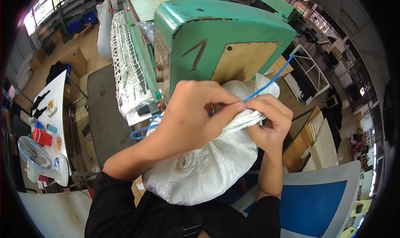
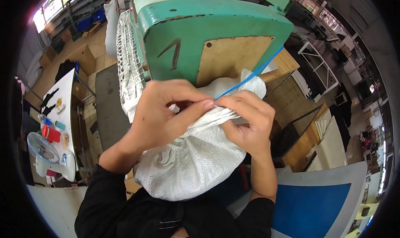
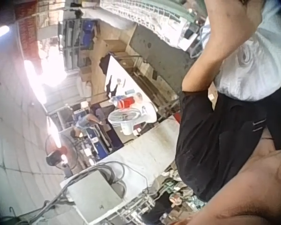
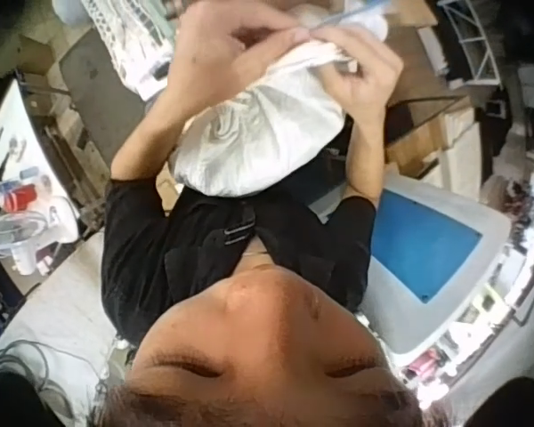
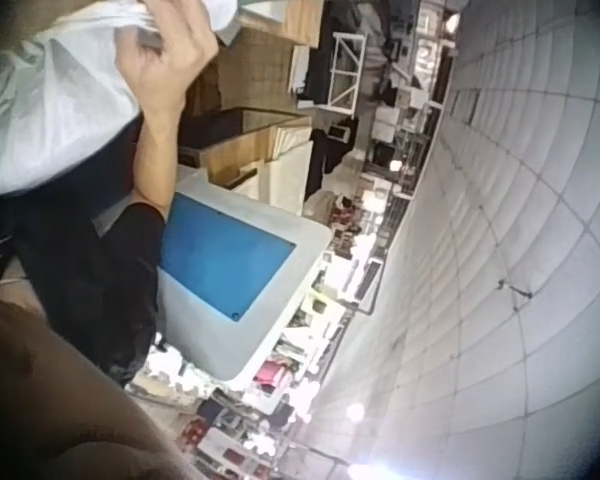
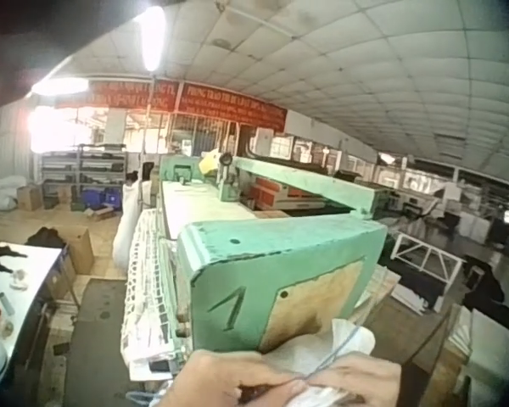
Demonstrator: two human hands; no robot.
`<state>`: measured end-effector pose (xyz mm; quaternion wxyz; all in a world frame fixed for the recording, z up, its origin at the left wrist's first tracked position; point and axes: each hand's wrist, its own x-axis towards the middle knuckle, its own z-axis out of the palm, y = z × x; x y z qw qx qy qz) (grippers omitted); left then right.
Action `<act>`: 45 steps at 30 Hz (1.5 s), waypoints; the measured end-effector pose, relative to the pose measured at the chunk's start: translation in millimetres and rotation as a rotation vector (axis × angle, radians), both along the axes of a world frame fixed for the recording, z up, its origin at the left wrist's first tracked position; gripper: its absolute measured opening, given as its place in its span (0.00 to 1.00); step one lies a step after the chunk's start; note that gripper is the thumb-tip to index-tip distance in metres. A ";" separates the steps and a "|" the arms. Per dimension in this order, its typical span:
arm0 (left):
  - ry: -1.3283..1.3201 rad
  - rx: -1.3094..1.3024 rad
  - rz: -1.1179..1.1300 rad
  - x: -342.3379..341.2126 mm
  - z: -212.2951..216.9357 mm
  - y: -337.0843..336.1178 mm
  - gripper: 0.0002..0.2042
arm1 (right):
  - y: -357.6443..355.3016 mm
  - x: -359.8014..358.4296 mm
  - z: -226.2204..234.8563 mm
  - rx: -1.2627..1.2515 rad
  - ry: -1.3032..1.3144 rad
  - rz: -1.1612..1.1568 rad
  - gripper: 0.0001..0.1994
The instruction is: Tying and securing a large white bag to a machine using blue plastic strips.
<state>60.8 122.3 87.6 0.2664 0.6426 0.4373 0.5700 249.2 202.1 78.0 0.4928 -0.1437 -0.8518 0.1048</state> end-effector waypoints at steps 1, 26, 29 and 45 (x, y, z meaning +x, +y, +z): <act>0.016 0.001 -0.002 1.1 -3.7 -1.2 0.06 | 0.7 -0.4 -3.0 -0.038 0.013 0.000 0.12; -0.625 -0.395 -0.490 -5.5 -49.8 5.8 0.07 | 21.0 0.9 14.8 -0.857 -0.011 0.519 0.13; -0.322 -0.384 -0.635 -21.1 -48.5 13.7 0.06 | 17.9 2.8 9.4 -0.789 -0.159 0.427 0.16; -0.537 -0.238 -0.226 -4.7 -46.0 3.2 0.11 | -12.4 -8.0 -10.4 0.391 -0.041 -0.258 0.07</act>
